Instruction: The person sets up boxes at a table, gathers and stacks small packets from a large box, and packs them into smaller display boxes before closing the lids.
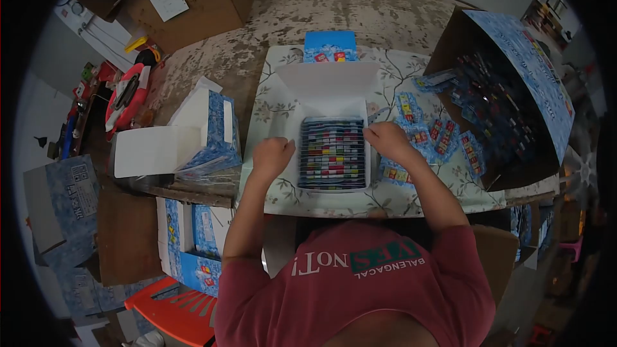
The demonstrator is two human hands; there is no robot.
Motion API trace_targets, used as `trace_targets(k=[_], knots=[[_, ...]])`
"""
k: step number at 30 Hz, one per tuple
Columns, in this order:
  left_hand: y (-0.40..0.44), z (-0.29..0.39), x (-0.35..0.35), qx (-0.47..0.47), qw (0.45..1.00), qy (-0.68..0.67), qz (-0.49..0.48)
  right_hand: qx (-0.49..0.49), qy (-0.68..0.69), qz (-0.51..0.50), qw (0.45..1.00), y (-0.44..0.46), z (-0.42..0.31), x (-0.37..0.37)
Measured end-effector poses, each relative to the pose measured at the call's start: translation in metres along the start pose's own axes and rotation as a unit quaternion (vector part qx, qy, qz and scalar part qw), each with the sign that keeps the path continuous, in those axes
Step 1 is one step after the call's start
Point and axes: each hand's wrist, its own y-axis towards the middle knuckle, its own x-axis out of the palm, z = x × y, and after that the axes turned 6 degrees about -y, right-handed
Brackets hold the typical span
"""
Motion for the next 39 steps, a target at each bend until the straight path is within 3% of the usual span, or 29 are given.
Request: trace_targets(k=[2, 4, 6, 8, 10, 11, 13, 14, 16, 19, 22, 26, 28, 29, 31, 36, 38, 39], knots=[[0.016, 0.001, -0.004, 0.012, 0.998, 0.056, -0.007, 0.005, 0.062, 0.007, 0.998, -0.006, 0.001, -0.010], [0.006, 0.020, -0.006, 0.055, 0.989, -0.044, 0.128, 0.026, 0.126, -0.005, 0.992, -0.020, 0.019, -0.015], [0.009, 0.036, -0.006, 0.097, 0.988, -0.079, 0.087, 0.059, 0.094, 0.059, 0.992, -0.036, 0.044, -0.020], [0.023, 0.044, 0.006, 0.144, 0.981, -0.118, 0.053, 0.113, 0.062, 0.006, 0.992, -0.058, 0.060, -0.028], [0.040, 0.042, 0.034, 0.238, 0.969, -0.049, 0.048, 0.062, 0.005, 0.041, 0.997, -0.084, 0.078, -0.016], [0.051, 0.040, 0.047, 0.242, 0.968, -0.055, 0.044, 0.080, -0.057, 0.017, 0.995, -0.094, 0.080, -0.011], [0.074, 0.037, 0.063, 0.173, 0.981, 0.031, -0.087, 0.057, -0.100, 0.058, 0.992, -0.112, 0.081, 0.007], [0.086, 0.041, 0.063, 0.176, 0.980, 0.032, -0.088, 0.025, -0.140, 0.099, 0.985, -0.117, 0.081, 0.013], [0.108, 0.045, 0.057, 0.109, 0.963, 0.014, -0.247, 0.044, -0.131, 0.094, 0.986, -0.122, 0.082, 0.018], [0.128, 0.043, 0.057, 0.088, 0.949, 0.014, -0.304, 0.058, -0.118, 0.087, 0.988, -0.125, 0.085, 0.022], [0.133, 0.039, 0.057, 0.120, 0.942, 0.000, -0.315, 0.052, -0.114, 0.098, 0.987, -0.125, 0.085, 0.019], [0.138, 0.035, 0.048, 0.094, 0.930, -0.047, -0.353, 0.073, -0.125, 0.095, 0.985, -0.124, 0.083, 0.016], [0.135, 0.027, 0.063, 0.120, 0.938, -0.107, -0.308, 0.078, -0.119, 0.088, 0.986, -0.123, 0.082, 0.017], [0.138, 0.028, 0.068, 0.120, 0.938, -0.106, -0.308, 0.082, -0.117, 0.083, 0.986, -0.122, 0.082, 0.017], [0.145, 0.032, 0.080, 0.044, 0.942, 0.043, -0.330, 0.086, -0.107, 0.083, 0.987, -0.120, 0.083, 0.019], [0.130, 0.044, 0.055, 0.066, 0.945, 0.004, -0.321, 0.093, -0.077, 0.090, 0.989, -0.120, 0.088, 0.005], [0.119, 0.044, 0.047, 0.081, 0.950, -0.011, -0.302, 0.143, 0.188, 0.002, 0.972, -0.122, 0.100, 0.000], [0.117, 0.042, 0.047, 0.072, 0.947, -0.031, -0.310, 0.140, 0.189, 0.000, 0.972, -0.118, 0.097, -0.010]])
